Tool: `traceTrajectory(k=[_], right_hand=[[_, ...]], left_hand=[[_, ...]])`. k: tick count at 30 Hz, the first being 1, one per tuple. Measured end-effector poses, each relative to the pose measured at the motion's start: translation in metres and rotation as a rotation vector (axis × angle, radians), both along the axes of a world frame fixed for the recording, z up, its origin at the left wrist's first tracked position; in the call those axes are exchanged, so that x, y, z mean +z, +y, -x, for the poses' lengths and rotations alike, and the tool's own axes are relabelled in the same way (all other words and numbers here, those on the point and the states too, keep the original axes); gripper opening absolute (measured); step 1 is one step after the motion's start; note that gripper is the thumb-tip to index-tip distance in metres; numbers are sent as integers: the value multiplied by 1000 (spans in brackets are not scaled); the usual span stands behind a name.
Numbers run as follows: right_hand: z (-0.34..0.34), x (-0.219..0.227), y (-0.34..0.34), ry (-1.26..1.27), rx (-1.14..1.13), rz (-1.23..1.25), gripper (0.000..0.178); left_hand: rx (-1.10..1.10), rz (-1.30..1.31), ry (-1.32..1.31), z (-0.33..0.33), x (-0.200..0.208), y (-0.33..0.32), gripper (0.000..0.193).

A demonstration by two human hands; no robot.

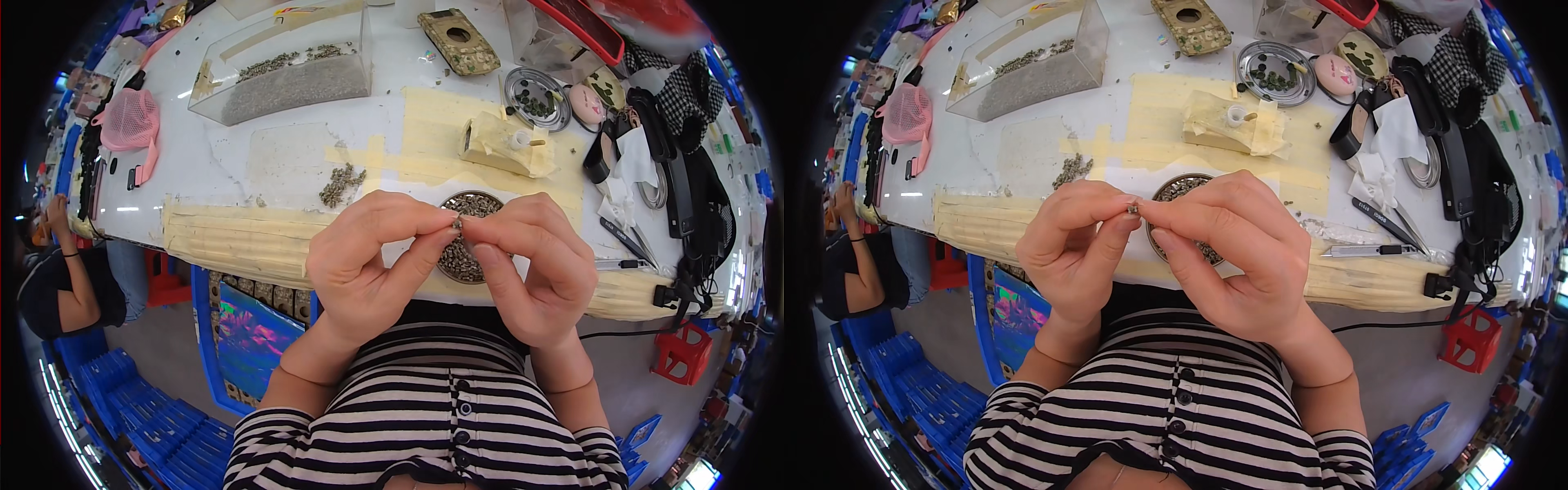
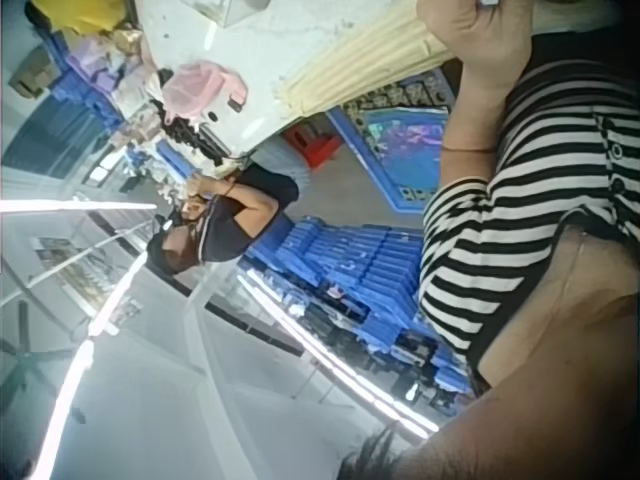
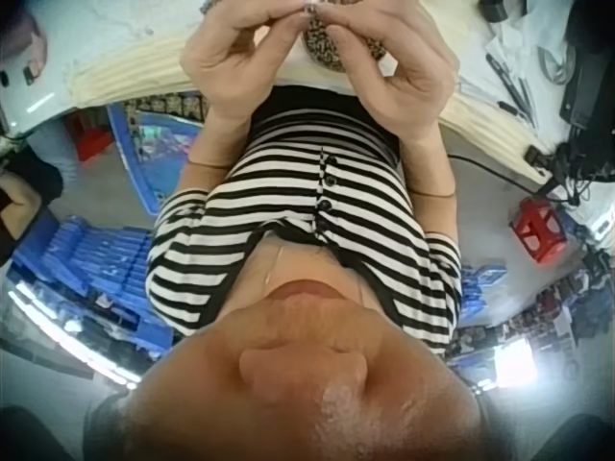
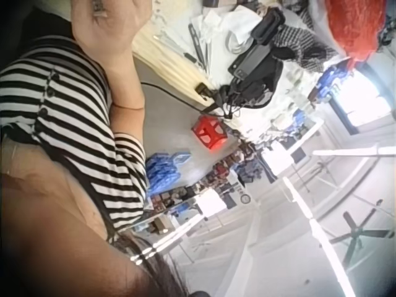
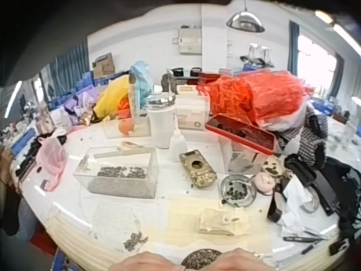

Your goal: Assembling small plastic components for toy tank models at a factory workbench.

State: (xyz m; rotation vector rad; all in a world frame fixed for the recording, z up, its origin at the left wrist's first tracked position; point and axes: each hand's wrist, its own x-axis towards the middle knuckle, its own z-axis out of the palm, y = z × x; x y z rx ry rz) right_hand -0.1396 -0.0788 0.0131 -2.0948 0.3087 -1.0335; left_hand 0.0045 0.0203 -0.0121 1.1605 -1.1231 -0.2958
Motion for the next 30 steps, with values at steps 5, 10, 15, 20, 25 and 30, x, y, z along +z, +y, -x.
traceTrajectory(k=[5, 10, 15, 20, 25, 30], right_hand=[[-1, 2, 0, 2, -31, -10, 27], [-1, 0, 0, -6, -30, -6, 27], [-2, 1, 1, 1, -32, -17, 27], [-1, 1, 1, 14, -35, -35, 26], [0, 0, 2, 17, -23, -45, 23], [-1, 2, 0, 8, -31, -66, 24]], left_hand=[[13, 18, -27, -1, -1, -1, 20], [15, 18, -53, -2, 0, -1, 21], [22, 14, -69, -2, 0, -1, 21], [32, 17, -74, -2, 0, -1, 20], [13, -2, -28, -1, -1, 0, 20], [-110, -80, 385, 5, 1, 5, 17]])
